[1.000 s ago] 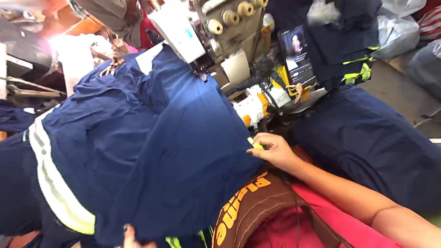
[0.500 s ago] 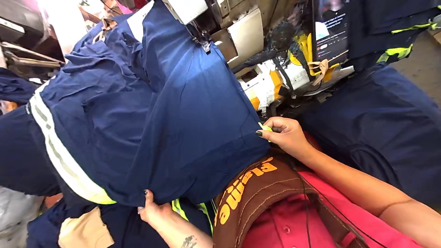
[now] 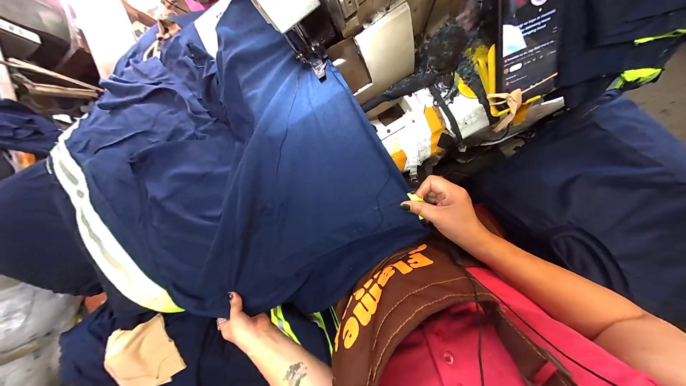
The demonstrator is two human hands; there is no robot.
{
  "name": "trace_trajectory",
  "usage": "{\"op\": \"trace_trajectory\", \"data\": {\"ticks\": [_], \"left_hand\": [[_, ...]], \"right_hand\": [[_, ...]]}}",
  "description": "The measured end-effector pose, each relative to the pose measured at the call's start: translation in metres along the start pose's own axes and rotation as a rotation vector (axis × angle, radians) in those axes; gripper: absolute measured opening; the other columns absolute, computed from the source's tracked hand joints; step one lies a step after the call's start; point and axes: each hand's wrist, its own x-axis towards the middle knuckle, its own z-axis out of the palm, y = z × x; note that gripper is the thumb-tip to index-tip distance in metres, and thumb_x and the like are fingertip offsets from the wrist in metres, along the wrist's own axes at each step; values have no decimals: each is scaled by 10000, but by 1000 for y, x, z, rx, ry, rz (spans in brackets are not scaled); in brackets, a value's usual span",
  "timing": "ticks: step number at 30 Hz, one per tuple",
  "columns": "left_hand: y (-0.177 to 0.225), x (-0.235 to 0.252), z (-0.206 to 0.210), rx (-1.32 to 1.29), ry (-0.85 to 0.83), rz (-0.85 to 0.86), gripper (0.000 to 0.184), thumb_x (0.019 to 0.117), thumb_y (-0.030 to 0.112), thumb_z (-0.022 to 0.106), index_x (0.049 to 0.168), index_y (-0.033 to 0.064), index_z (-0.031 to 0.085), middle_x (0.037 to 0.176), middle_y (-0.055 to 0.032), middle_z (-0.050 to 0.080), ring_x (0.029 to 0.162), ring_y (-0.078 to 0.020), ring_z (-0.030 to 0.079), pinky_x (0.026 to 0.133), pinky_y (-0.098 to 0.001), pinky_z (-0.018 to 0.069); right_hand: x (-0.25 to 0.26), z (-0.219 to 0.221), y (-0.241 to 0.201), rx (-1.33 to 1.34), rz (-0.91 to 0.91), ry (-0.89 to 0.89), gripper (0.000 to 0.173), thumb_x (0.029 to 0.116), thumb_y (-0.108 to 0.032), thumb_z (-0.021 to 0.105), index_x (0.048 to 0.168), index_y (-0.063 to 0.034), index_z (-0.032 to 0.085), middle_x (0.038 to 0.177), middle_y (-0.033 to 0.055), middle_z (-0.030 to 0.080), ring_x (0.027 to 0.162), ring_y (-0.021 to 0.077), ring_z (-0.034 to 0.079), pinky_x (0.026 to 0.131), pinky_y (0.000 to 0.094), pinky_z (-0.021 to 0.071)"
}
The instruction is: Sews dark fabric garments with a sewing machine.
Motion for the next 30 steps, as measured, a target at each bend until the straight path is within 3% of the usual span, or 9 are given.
{"op": "trace_trajectory", "data": {"ticks": [10, 13, 15, 16, 19, 21, 23, 26, 30], "left_hand": [[-3, 4, -1, -18, -1, -5, 463, 988, 43, 623, 1416, 24, 448, 1248, -113, 628, 1119, -180, 650, 961, -400, 560], [-1, 4, 0, -23, 7, -7, 453, 986, 43, 627, 1404, 26, 455, 1233, -112, 631, 1106, -177, 653, 953, -398, 562], [1, 1, 0, -19, 13, -8, 465, 986, 50, 630, 1413, 25, 449, 1249, -111, 626, 1113, -175, 650, 957, -398, 560], [3, 1, -1, -18, 20, -4, 471, 981, 47, 635, 1415, 20, 452, 1255, -112, 626, 1113, -173, 650, 957, -396, 559], [16, 2, -4, 8, 58, 31, 489, 969, 52, 655, 1411, 1, 455, 1263, -121, 618, 1120, -167, 639, 961, -379, 552], [31, 4, -9, 31, 79, 82, 531, 957, 58, 670, 1432, -14, 443, 1301, -140, 606, 1157, -171, 627, 990, -372, 541], [50, 4, -15, 46, 92, 129, 572, 948, 47, 672, 1455, -26, 420, 1344, -155, 584, 1189, -174, 610, 1017, -362, 523], [81, 6, -16, 62, 84, 210, 559, 951, 27, 660, 1457, -37, 432, 1364, -142, 584, 1210, -142, 598, 1042, -320, 500], [111, 30, -13, 312, 74, 480, 637, 903, 91, 739, 1427, -128, 451, 1418, -237, 554, 1335, -186, 542, 1117, -289, 449]], "right_hand": [[5, 1, 1, 64, 67, -12, 231, 835, -63, 813, 890, -76, 589, 669, -19, 609, 501, 18, 548, 461, 160, 468], [12, 2, 0, 167, 161, -42, 319, 836, -27, 802, 1067, -78, 588, 601, -2, 564, 442, 58, 517, 417, 192, 455], [15, 0, 2, 213, 222, -96, 420, 864, -31, 784, 1254, -78, 635, 610, 18, 584, 441, 67, 514, 411, 194, 447], [16, -1, 3, 225, 232, -131, 384, 888, -49, 768, 1258, -68, 666, 657, 20, 630, 458, 56, 528, 415, 186, 446], [17, -2, 5, 170, 114, -227, 112, 922, -123, 735, 997, -40, 737, 847, -19, 714, 625, -12, 598, 530, 151, 488], [16, -4, 2, 116, -40, -279, 114, 909, -150, 739, 918, -37, 748, 1003, 19, 689, 928, 35, 630, 789, 191, 541], [15, -6, -7, 100, -115, -350, 142, 926, -162, 724, 935, -21, 735, 1154, 78, 689, 1126, 95, 634, 942, 248, 552], [16, 0, -23, 160, -72, -399, 117, 965, -86, 669, 1046, -4, 689, 1006, 18, 707, 904, 35, 679, 815, 215, 588], [36, 13, -39, 200, -41, -338, 176, 971, -39, 635, 1137, 18, 647, 963, 21, 738, 859, 51, 704, 800, 234, 599]]}}
